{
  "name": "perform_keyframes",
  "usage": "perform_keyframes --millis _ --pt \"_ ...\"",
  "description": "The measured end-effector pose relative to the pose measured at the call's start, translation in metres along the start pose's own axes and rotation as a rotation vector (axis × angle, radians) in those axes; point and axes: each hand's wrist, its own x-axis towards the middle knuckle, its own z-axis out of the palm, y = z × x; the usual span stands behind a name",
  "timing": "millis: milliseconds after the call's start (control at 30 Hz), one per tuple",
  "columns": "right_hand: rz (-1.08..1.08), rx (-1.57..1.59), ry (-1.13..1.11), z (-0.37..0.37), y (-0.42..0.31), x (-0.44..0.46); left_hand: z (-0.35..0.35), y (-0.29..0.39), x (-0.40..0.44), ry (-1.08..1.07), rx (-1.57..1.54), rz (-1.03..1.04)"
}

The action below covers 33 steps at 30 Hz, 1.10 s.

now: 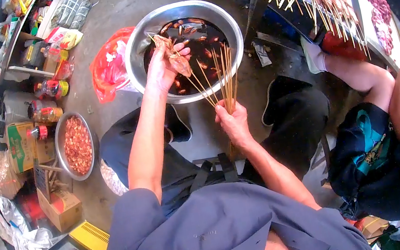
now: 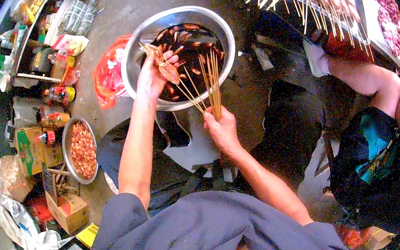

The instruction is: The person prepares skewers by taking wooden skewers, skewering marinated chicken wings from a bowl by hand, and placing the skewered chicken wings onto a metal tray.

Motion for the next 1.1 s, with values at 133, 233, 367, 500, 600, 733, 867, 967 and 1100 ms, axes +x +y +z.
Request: perform_keyframes --millis 133,233,367,500,600,733,867,967,1100 --pt "0.003 0.004 -0.012 0.000 0.000 0.001 0.000 0.000 -0.002 0.015 0.063 0.031" --pt "0.006 0.006 -0.012 0.000 0.000 0.001 -0.001 -0.002 -0.002 -0.028 0.052 0.009" --pt "0.009 -0.028 -0.015 -0.001 0.002 0.002 0.007 -0.003 -0.008 -0.027 0.140 0.025" --pt "-0.009 -0.036 -0.003 -0.002 0.000 0.001 0.012 -0.003 -0.010 0.010 0.137 0.069" --pt "-0.001 -0.032 0.007 -0.002 0.000 0.001 0.012 -0.002 -0.009 -0.015 0.142 0.030" --pt "0.003 0.009 0.010 -0.003 0.006 0.001 0.015 -0.012 -0.016 -0.012 0.235 0.030" --pt "0.000 0.011 0.037 -0.001 0.012 0.002 0.016 -0.025 -0.020 0.022 0.168 -0.021" --pt "0.027 0.030 0.055 0.001 0.015 0.002 0.022 -0.032 -0.025 0.060 0.154 -0.035" --pt "0.017 0.034 0.062 0.002 0.021 0.002 0.020 -0.045 -0.023 0.037 0.236 -0.053"
